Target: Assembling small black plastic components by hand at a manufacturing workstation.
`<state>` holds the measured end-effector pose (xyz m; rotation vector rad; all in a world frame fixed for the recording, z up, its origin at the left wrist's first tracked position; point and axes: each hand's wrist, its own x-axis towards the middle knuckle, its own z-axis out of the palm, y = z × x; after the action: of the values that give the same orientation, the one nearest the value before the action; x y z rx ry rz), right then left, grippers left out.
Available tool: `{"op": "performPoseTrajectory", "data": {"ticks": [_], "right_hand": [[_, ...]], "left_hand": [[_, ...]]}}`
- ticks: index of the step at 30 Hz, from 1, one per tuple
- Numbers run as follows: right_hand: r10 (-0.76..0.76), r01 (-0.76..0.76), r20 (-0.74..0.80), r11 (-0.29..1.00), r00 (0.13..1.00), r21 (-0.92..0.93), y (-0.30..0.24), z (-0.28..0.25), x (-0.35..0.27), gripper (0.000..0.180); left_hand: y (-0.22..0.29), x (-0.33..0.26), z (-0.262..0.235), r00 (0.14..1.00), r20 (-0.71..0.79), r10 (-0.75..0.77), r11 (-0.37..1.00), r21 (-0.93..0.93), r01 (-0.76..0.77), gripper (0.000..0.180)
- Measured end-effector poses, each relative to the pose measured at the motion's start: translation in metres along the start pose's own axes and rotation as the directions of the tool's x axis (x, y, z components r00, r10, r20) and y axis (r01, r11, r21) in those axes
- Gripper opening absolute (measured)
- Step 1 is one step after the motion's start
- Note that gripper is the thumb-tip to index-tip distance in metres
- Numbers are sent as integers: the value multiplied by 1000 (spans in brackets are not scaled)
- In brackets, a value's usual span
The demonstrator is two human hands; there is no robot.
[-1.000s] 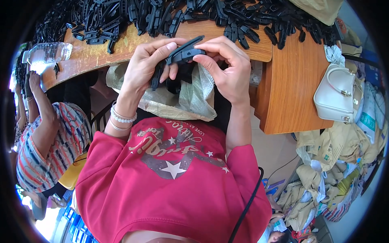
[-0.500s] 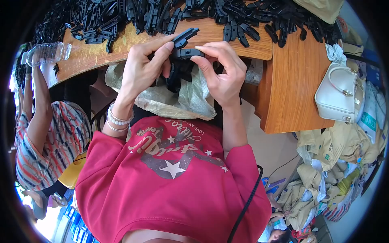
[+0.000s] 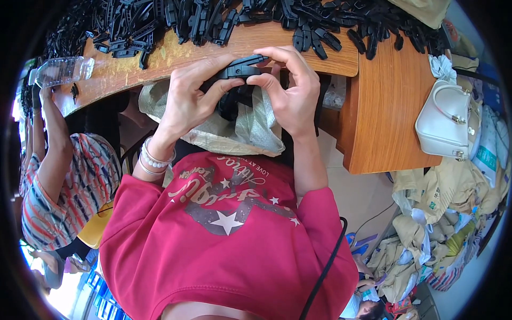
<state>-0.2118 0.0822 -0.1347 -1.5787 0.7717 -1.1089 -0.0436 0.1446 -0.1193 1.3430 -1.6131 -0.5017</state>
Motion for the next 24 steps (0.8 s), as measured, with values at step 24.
{"op": "performPoseTrajectory", "data": {"ticks": [24], "right_hand": [[-213,-62,-350,774,912,-631,35,-66,28,15]], "left_hand": [[-52,40,-2,958,-230,173,788,616,6,11]]}}
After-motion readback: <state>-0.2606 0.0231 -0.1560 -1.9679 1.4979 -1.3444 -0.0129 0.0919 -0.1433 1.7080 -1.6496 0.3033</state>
